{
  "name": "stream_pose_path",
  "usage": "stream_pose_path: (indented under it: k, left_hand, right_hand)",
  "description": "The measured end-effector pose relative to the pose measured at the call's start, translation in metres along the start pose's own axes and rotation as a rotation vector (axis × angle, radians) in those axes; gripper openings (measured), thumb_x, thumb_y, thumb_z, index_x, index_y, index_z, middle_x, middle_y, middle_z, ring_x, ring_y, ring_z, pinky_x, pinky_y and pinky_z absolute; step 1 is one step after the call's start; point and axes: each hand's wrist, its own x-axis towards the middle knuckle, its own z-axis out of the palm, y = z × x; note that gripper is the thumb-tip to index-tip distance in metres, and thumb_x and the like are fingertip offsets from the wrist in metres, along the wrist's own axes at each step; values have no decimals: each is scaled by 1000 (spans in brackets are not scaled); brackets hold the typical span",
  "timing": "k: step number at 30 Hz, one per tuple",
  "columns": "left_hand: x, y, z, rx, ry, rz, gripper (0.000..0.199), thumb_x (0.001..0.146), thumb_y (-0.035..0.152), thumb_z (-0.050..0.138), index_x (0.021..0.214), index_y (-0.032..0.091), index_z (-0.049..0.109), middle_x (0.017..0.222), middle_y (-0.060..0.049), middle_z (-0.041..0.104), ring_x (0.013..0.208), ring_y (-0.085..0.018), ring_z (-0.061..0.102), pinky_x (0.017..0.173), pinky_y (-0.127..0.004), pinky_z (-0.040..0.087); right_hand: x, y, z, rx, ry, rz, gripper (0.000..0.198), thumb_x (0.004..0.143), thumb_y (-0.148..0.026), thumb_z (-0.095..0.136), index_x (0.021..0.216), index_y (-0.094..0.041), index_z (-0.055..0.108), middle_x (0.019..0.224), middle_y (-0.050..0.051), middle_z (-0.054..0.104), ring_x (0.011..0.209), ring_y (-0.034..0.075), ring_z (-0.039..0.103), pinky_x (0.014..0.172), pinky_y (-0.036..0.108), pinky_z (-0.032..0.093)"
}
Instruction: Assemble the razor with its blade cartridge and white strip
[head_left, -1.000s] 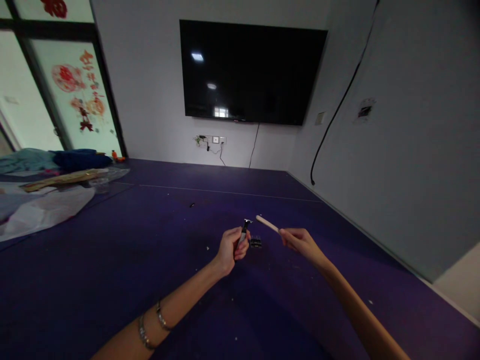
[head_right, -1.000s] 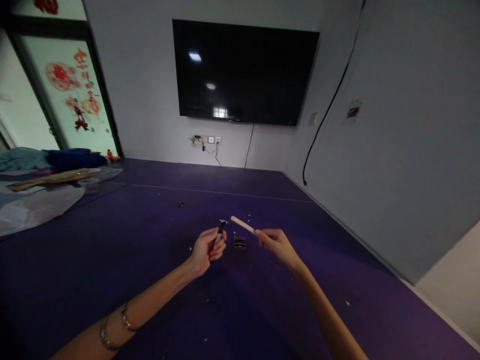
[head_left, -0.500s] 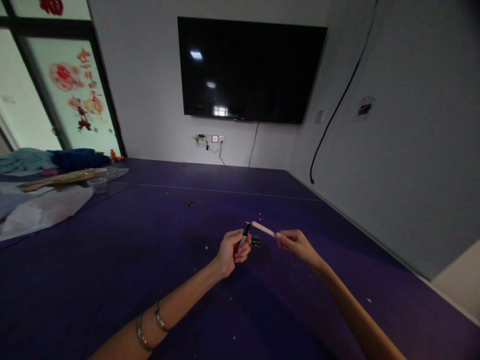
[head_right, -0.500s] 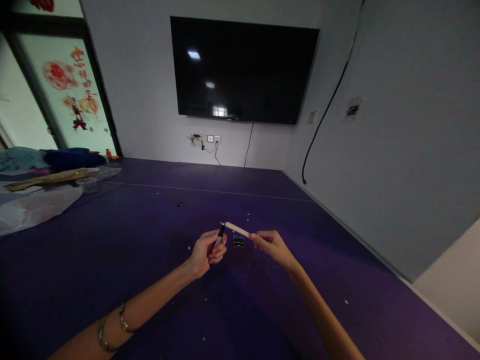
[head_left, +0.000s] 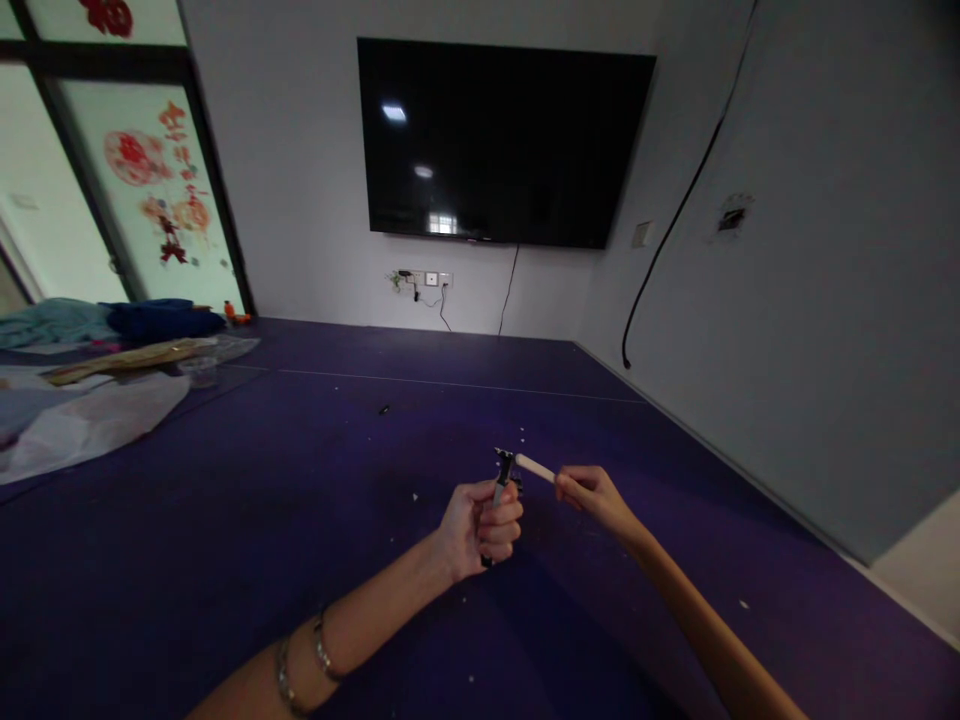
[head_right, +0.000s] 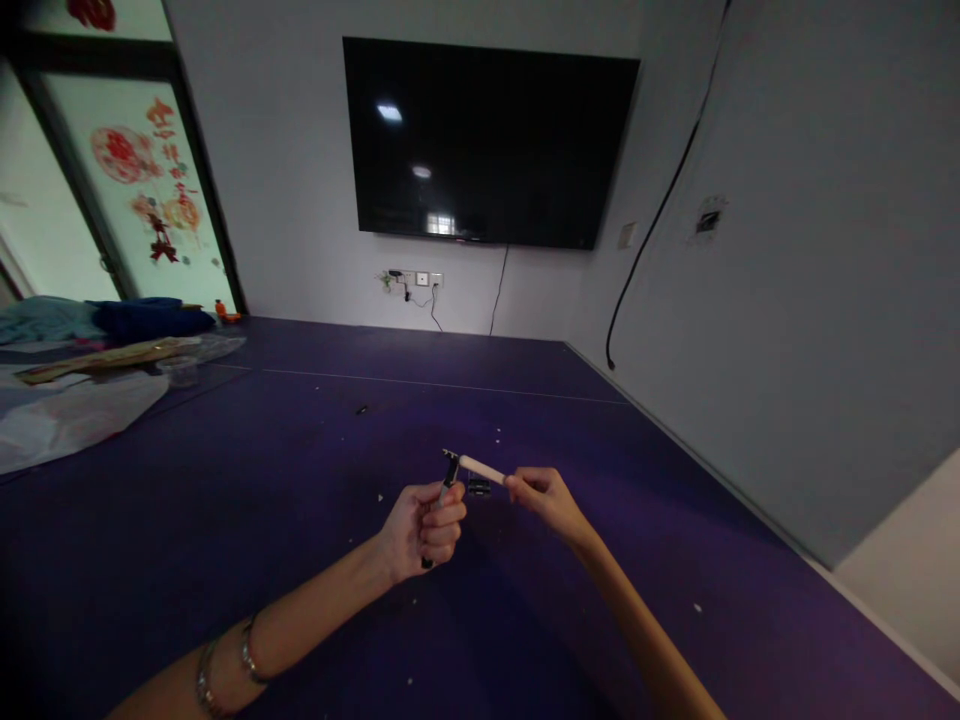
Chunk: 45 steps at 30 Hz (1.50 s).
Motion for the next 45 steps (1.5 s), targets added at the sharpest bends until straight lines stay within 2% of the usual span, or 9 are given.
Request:
stream_pose_path:
  k: [5, 9, 11, 15, 19, 27, 33, 39, 45]
  left_hand:
    - [3, 6, -9, 78, 50, 88, 20, 80, 26, 46, 63, 16, 44, 45, 8, 18, 35, -4, 8, 30, -13, 11]
    - [6, 13, -24, 208, 187, 264, 17, 78, 25, 47, 64, 16, 45, 45, 8, 21, 34, -4, 13, 30, -14, 13]
    - [7, 17, -31, 287, 261, 328, 15, 76, 25, 49, 65, 16, 46, 45, 8, 23, 34, -4, 15, 30, -14, 14]
    - [7, 23, -39, 426, 367, 391, 20, 73, 30, 52, 61, 15, 44, 44, 8, 25, 34, -3, 17, 31, -14, 13]
    - [7, 21, -41, 466, 379, 432, 23, 73, 33, 51, 61, 15, 46, 44, 8, 27, 34, -3, 17, 31, -15, 13]
    - [10, 13, -36, 480, 410, 437, 27, 73, 36, 53, 60, 15, 44, 43, 8, 28, 34, -2, 17, 32, -14, 12]
    - [12, 8, -33, 491, 393, 454, 30, 73, 40, 53, 60, 15, 44, 42, 8, 28, 33, -2, 17, 32, -15, 11]
    - [11, 7, -27, 478, 425, 477, 29, 72, 39, 55, 61, 16, 42, 43, 9, 28, 34, -2, 18, 32, -15, 10]
    - [11, 7, -29, 493, 402, 481, 29, 72, 40, 54, 61, 15, 45, 42, 9, 28, 33, -2, 18, 32, -16, 11]
  right_hand:
    - [1, 0, 0, 79, 71, 20, 40, 70, -50, 61, 52, -15, 60, 42, -4, 37, 41, 6, 29, 42, 22, 18]
    - [-6, -21, 24, 442, 164, 14, 29, 74, -44, 61, 71, -16, 60, 49, -6, 38, 39, 3, 24, 38, 20, 14]
    - [-14, -36, 45, 649, 137, 38, 24, 75, -42, 60, 81, -18, 57, 53, -7, 39, 38, 2, 20, 36, 18, 11]
    - [-35, -61, 89, 866, 11, 228, 27, 74, -41, 62, 86, -19, 51, 53, -9, 39, 36, 1, 18, 34, 17, 8]
    - [-49, -70, 112, 965, -20, 428, 30, 73, -45, 61, 83, -19, 48, 47, -11, 32, 36, 1, 13, 34, 16, 6]
    - [-73, -63, 128, 1048, -1, 559, 40, 66, -54, 64, 75, -19, 48, 43, -12, 21, 36, 1, 10, 34, 16, 3]
    - [-74, -72, 125, 1071, 33, 476, 38, 68, -51, 65, 71, -18, 45, 45, -12, 21, 37, 1, 10, 34, 16, 5]
    - [-81, -72, 132, 1064, 30, 590, 45, 60, -57, 67, 72, -19, 46, 43, -13, 20, 36, 1, 8, 34, 16, 2]
    - [-74, -77, 126, 1084, 90, 490, 41, 62, -49, 70, 70, -19, 43, 44, -12, 22, 37, 1, 10, 34, 15, 4]
